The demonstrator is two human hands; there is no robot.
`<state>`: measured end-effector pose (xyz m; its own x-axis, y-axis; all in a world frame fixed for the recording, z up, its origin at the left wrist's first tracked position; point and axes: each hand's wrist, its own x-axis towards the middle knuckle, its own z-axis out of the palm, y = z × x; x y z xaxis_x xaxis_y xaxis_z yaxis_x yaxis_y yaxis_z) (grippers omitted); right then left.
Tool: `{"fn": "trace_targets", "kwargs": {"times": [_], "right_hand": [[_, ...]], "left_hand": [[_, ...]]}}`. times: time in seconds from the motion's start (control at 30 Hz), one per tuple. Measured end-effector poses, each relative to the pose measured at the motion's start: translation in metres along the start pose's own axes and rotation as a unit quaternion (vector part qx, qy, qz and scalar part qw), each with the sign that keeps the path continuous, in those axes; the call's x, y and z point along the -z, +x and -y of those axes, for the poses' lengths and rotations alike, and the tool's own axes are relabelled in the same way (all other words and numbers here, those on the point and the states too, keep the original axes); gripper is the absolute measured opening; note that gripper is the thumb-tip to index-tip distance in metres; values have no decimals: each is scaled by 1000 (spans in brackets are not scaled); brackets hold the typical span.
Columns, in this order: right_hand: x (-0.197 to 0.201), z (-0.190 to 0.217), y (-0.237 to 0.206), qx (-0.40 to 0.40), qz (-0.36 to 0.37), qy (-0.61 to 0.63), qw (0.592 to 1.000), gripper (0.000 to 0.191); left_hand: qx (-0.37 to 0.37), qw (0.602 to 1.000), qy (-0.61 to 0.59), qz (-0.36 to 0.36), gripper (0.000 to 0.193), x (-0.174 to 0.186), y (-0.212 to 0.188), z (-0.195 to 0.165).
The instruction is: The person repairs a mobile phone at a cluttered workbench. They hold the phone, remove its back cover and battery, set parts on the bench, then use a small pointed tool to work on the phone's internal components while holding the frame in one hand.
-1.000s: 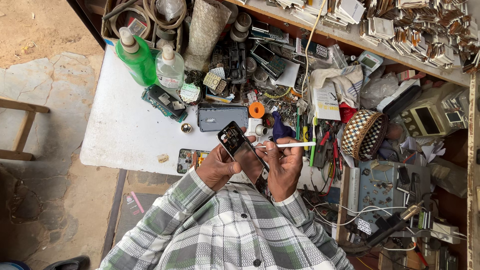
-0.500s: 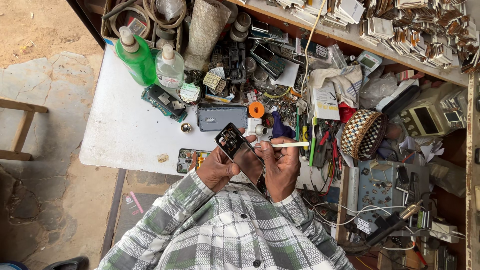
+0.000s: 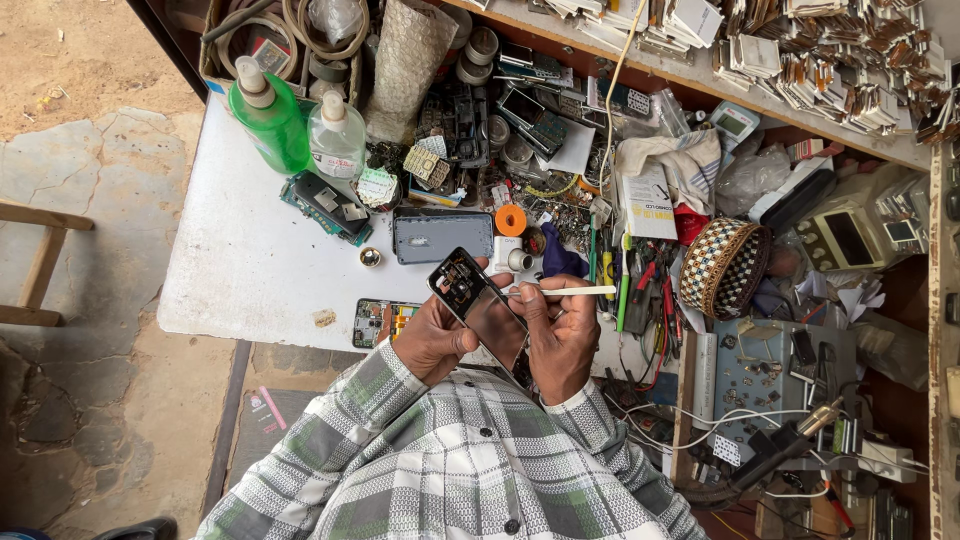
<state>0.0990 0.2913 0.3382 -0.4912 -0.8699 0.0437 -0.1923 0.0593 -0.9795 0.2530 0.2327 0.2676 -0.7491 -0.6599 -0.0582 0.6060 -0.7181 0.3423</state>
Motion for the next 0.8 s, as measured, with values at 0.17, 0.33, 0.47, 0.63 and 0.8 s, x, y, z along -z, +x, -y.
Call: {"fn": "trace_targets", "kwargs": {"times": [0.17, 0.33, 0.47, 0.63, 0.8], "right_hand": [[-1, 0, -1, 4, -3, -11, 1000, 23], [-2, 2, -3, 12, 3, -11, 1000, 24], [-1, 5, -4, 18, 8, 27, 999, 25], [2, 5, -2, 27, 23, 75, 997, 23], [6, -1, 2, 20, 59, 79, 995, 21]], "left_hand": [[4, 1000, -2, 4, 114, 0, -1, 0], [-3, 1000, 3, 5, 114, -2, -1, 1], [2, 1000, 4, 4, 113, -1, 0, 1], [-1, 1000, 3, 14, 113, 2, 0, 0], [2, 1000, 8, 7, 114, 1, -1, -1]]}}
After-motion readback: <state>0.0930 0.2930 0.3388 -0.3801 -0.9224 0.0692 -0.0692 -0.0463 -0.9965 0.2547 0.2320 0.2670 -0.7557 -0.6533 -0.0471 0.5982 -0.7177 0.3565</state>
